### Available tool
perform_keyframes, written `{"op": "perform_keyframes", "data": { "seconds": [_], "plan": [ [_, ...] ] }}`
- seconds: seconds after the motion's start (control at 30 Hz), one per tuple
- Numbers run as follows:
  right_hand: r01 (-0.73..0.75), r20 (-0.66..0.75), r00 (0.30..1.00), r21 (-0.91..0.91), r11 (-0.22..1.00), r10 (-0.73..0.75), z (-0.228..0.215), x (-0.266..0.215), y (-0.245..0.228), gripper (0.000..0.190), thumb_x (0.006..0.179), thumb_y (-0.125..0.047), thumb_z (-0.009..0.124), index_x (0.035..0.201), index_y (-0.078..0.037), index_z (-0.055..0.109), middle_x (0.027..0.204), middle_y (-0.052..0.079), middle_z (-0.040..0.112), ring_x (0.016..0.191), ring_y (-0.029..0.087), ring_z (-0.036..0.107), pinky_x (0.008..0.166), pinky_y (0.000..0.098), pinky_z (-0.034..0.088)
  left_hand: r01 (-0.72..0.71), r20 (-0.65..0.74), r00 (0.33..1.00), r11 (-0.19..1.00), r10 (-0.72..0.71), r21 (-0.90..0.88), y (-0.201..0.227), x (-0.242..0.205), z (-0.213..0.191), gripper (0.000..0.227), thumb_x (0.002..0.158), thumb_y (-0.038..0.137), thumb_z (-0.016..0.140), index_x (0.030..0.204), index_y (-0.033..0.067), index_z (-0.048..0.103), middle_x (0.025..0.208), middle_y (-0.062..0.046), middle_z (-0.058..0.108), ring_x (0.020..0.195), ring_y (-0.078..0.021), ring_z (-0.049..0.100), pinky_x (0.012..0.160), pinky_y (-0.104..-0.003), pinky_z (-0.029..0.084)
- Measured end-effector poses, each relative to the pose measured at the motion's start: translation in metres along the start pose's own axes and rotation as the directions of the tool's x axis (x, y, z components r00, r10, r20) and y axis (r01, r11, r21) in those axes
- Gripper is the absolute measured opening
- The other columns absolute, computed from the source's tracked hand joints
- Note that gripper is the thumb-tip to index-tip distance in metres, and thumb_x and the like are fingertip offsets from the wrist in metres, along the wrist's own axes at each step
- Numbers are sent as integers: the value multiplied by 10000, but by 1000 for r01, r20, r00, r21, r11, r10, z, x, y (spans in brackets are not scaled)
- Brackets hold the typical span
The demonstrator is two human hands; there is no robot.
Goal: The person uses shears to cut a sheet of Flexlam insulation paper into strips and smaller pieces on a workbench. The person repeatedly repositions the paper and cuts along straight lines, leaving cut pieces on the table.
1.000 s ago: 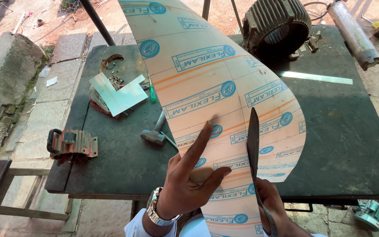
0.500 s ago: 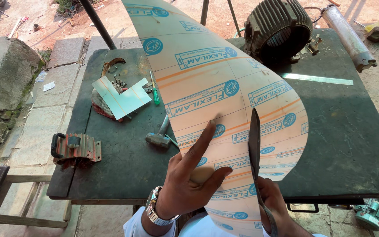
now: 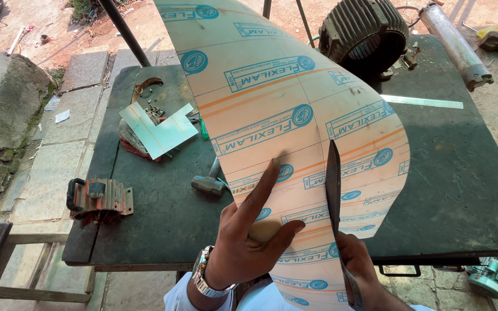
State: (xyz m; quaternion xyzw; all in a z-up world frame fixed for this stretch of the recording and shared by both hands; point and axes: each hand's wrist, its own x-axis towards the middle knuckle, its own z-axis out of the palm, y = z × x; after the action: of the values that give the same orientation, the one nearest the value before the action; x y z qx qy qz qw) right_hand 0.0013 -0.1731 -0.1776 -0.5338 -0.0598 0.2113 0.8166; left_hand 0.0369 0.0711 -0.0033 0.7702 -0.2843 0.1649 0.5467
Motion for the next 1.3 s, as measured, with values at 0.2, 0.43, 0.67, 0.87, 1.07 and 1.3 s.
{"op": "perform_keyframes", "data": {
  "seconds": [0.2, 0.43, 0.67, 0.87, 1.07, 1.3],
  "plan": [
    [21, 0, 1000, -47, 999, -21, 1, 1, 2, 910, 721, -510, 845, 1229, 199, 589, 953, 298, 793, 800, 274, 783, 700, 393, 645, -2, 6, 1000, 1000, 2, -11, 0, 0, 0, 823, 920, 76, 814, 1581, -76, 347, 1199, -275, 758, 959, -274, 835, 765, -335, 684],
    [-12, -17, 1000, -62, 998, 11, 4, -1, -1, 883, 718, -485, 853, 1222, 190, 588, 950, 296, 789, 814, 269, 781, 714, 392, 646, -13, 10, 1000, 1000, 13, 3, 2, -2, -2, 821, 917, 76, 812, 1576, -74, 346, 1190, -280, 759, 944, -274, 836, 742, -335, 679],
    [-5, 7, 1000, 19, 1000, 5, 6, -4, 2, 823, 757, -432, 842, 1224, 194, 582, 962, 291, 772, 844, 260, 769, 732, 380, 637, 7, 20, 1000, 1000, -6, -14, 2, -6, -2, 814, 927, 74, 808, 1578, -79, 342, 1167, -267, 769, 933, -272, 839, 736, -329, 685],
    [-54, -13, 998, -23, 998, 54, 4, -5, 4, 783, 748, -388, 842, 1226, 178, 588, 933, 293, 782, 801, 261, 778, 698, 386, 643, -19, 19, 1000, 1000, 19, -20, 0, -8, -2, 814, 937, 66, 797, 1584, -78, 324, 1186, -283, 758, 949, -284, 835, 752, -335, 694],
    [7, 14, 1000, -54, 998, -6, 7, -7, -1, 726, 784, -376, 837, 1200, 170, 602, 930, 271, 779, 812, 255, 780, 705, 395, 652, -23, 17, 1000, 999, 24, -47, -1, -10, 1, 812, 944, 58, 794, 1588, -73, 318, 1204, -305, 744, 975, -303, 830, 775, -350, 702],
    [76, 52, 997, -252, 965, -65, 11, -10, -10, 711, 797, -449, 803, 1175, 136, 663, 934, 221, 783, 784, 234, 821, 707, 383, 681, -26, 11, 1000, 999, 27, -47, 3, -10, 1, 803, 956, 74, 805, 1588, -68, 331, 1226, -292, 741, 1023, -300, 825, 824, -346, 702]
  ]
}}
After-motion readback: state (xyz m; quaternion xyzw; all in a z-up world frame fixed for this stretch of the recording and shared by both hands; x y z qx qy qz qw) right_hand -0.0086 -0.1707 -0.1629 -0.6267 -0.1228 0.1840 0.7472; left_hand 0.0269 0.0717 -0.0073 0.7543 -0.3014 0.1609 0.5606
